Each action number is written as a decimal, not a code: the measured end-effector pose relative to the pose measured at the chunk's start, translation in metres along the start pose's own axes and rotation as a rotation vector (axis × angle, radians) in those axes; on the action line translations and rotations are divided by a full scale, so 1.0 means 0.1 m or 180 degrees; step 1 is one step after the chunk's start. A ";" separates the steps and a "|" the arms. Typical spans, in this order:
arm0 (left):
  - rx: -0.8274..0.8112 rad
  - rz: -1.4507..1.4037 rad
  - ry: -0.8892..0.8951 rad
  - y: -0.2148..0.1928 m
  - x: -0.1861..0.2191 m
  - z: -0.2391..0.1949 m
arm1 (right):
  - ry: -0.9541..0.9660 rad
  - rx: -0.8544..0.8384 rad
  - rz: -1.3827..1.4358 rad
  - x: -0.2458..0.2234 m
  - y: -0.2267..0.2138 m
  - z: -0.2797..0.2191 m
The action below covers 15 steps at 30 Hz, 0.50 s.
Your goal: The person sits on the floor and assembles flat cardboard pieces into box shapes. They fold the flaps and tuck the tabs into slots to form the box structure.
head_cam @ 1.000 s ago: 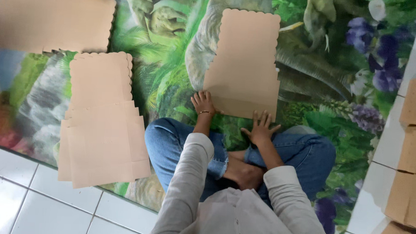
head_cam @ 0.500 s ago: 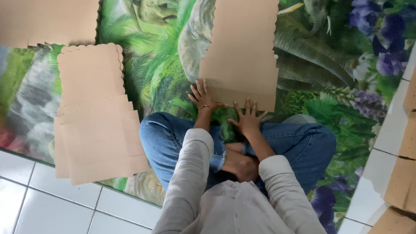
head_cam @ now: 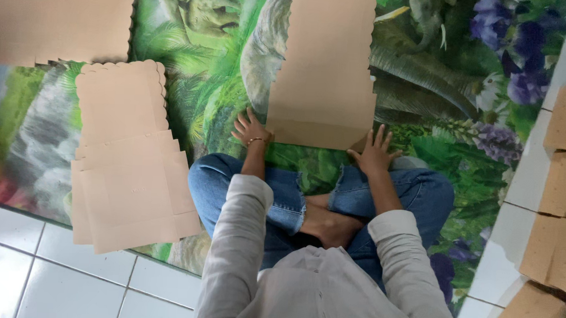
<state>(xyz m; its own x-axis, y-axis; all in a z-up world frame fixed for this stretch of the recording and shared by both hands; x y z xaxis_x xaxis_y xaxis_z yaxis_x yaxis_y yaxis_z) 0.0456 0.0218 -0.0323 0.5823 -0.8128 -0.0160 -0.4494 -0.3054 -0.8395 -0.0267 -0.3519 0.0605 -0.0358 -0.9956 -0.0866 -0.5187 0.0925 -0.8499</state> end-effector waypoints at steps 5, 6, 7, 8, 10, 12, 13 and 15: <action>0.0663 -0.2159 -0.0272 0.15 0.22 0.07 | -0.0682 0.0869 0.0669 -0.01 0.04 0.20; 0.0662 -0.2160 -0.0270 0.19 0.26 -0.08 | -0.0680 0.0870 0.0668 0.00 0.08 0.24; 0.0693 -0.2649 -0.0241 0.21 0.27 -0.23 | -0.0725 0.1111 0.0505 -0.01 0.08 0.26; 0.0721 -0.3139 -0.0209 0.24 0.29 -0.39 | -0.0768 0.1351 0.0341 -0.01 0.07 0.28; 0.0611 -0.3333 -0.0263 0.27 0.40 -0.86 | -0.0832 0.1152 0.0346 -0.08 0.10 0.30; 0.0493 -0.3531 -0.0320 0.36 0.48 -1.22 | -0.0895 0.0950 0.0341 -0.20 0.14 0.25; -0.0166 -0.3682 -0.0452 0.53 0.56 -1.33 | -0.1064 0.1156 0.0228 -0.28 0.10 0.16; -0.0838 -0.3810 -0.0576 0.69 0.65 -1.50 | -0.1225 0.1366 0.0106 -0.39 0.14 0.04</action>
<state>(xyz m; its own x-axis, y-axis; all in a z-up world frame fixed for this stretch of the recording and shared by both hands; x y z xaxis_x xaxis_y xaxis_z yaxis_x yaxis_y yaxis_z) -0.0491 -0.1264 -0.0104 0.7959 0.1200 0.5934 0.3194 -0.9159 -0.2432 -0.0291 -0.3112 0.0499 0.3090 -0.9225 -0.2314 -0.1267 0.2012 -0.9713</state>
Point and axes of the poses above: each hand's wrist, its own z-axis towards the middle knuckle, its own y-axis out of the palm, x = y × z, the point moved 6 cm from there along z, towards the middle knuckle, and after that the axes turned 9 degrees about -y, right-handed, at the moved point
